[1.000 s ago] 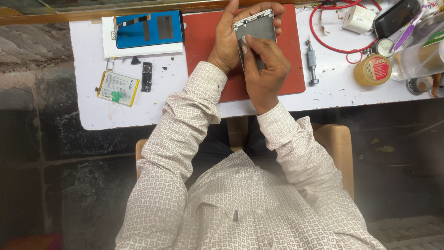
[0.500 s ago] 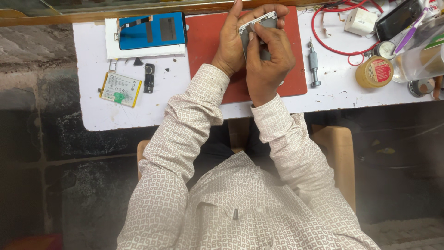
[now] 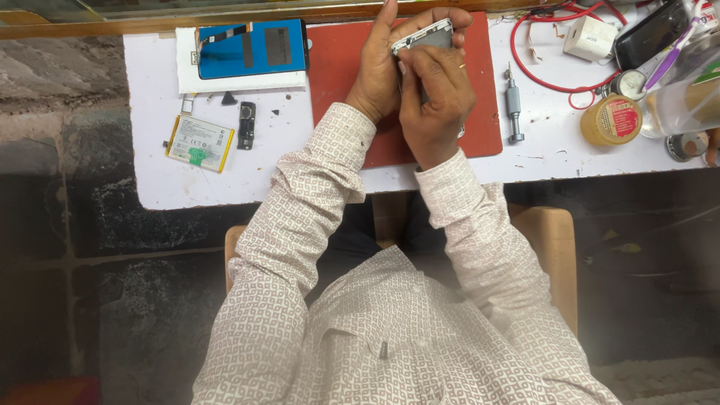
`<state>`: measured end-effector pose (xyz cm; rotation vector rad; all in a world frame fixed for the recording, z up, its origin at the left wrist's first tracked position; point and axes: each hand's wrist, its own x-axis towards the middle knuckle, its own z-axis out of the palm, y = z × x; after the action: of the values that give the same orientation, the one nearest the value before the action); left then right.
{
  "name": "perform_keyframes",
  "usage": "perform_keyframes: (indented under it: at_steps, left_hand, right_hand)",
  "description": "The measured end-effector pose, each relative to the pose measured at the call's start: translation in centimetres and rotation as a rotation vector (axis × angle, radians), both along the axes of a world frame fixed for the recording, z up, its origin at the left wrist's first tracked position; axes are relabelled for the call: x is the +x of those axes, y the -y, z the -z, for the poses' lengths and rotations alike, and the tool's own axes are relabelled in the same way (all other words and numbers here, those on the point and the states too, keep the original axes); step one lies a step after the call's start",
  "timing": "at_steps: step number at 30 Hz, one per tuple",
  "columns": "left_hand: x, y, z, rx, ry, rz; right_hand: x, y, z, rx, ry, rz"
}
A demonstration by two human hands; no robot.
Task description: The person works on a disassembled smartphone at a repair bench. They separate the screen from the phone frame, peel old adhesive residue from the frame by hand, brush debris off the frame, apply adhesive tape around the frame edge, and finally wipe the frame with an orange cloth.
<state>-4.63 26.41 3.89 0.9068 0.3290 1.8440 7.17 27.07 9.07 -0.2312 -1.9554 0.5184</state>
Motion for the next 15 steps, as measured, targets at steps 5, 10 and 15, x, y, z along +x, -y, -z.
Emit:
perform_keyframes:
  at_steps: [5,10,15]
  left_hand:
    - [0.1,-0.3,0.0,-0.040,-0.032,-0.077]
    - [-0.1,-0.1,0.1,-0.008,-0.086,-0.069]
    - [-0.7,-0.5,0.7,-0.069,0.019,-0.031]
  right_hand:
    - [0.9,-1.4,-0.7,0.058,0.063,-0.111]
    - [0.5,-2.1,-0.9,0.029,0.051,-0.106]
    - [2.8,-1.3,-0.5,-0.106,0.156,-0.166]
